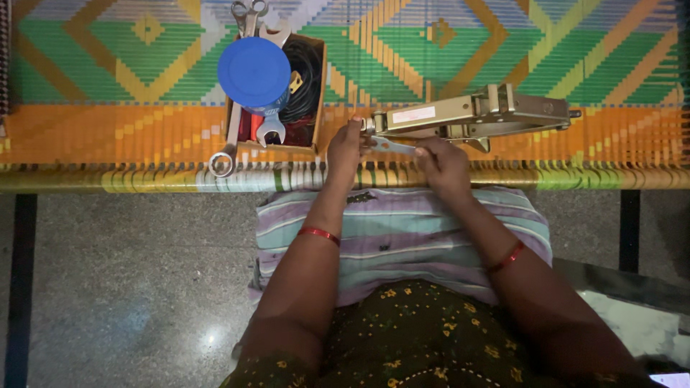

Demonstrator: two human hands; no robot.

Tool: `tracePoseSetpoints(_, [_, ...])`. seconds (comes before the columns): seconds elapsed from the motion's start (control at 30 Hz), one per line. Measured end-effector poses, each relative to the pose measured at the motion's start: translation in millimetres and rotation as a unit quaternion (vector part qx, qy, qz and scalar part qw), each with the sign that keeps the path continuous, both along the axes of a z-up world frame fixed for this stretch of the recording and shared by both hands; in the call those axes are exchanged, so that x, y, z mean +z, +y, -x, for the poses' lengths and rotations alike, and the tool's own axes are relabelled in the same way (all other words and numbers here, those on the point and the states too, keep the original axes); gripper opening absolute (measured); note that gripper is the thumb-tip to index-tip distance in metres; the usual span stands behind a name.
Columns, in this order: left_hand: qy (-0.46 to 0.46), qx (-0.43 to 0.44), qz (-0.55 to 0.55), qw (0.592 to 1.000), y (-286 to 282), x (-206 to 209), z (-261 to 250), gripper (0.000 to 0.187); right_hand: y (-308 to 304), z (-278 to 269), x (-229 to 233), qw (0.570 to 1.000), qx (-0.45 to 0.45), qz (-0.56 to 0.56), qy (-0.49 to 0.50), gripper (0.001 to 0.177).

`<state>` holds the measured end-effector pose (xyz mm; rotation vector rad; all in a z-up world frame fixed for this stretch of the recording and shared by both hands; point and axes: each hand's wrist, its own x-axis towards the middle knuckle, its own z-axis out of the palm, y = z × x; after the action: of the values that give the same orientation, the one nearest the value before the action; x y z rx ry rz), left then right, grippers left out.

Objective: The person uses a wrench to tighten or loosen a bolt on a beige metal device resting on a woven cot. They repeatedly adjust the wrench and reposition their hands to manipulate the device's components.

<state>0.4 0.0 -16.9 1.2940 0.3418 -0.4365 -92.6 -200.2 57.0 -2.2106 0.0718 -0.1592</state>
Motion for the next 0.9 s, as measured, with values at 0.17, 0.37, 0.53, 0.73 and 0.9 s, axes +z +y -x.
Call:
tracePoseSetpoints(0.17, [0.0, 0.016, 0.007, 1.0, -1, -3, -1, 0.051, 4, 1, 27, 0.983, -0.001, 0.115, -0.143, 0.009])
tracePoseSetpoints(0.37, [-0.002, 0.001, -0.028, 1.0, 1, -3, -2, 0.052, 9, 3, 34, 0.968, -0.03, 0.176, -0.178, 0.007])
tracePoseSetpoints(0.53, [0.004, 0.006, -0.017, 1.0, 0, -3, -1, 0.054, 12, 2, 32, 0.953, -0.032, 0.224, -0.203, 0.011])
tracePoseSetpoints(0.73, [0.001, 0.016, 0.005, 1.0, -1, -6, -1, 0.053, 13, 5, 41, 0.94, -0.019, 0.267, -0.214, 0.018])
tracePoseSetpoints(0.9, [0.018, 0.023, 0.021, 0.999, -1, -9, 0, 0.05, 17, 4, 50, 0.935, -0.01, 0.289, -0.203, 0.022])
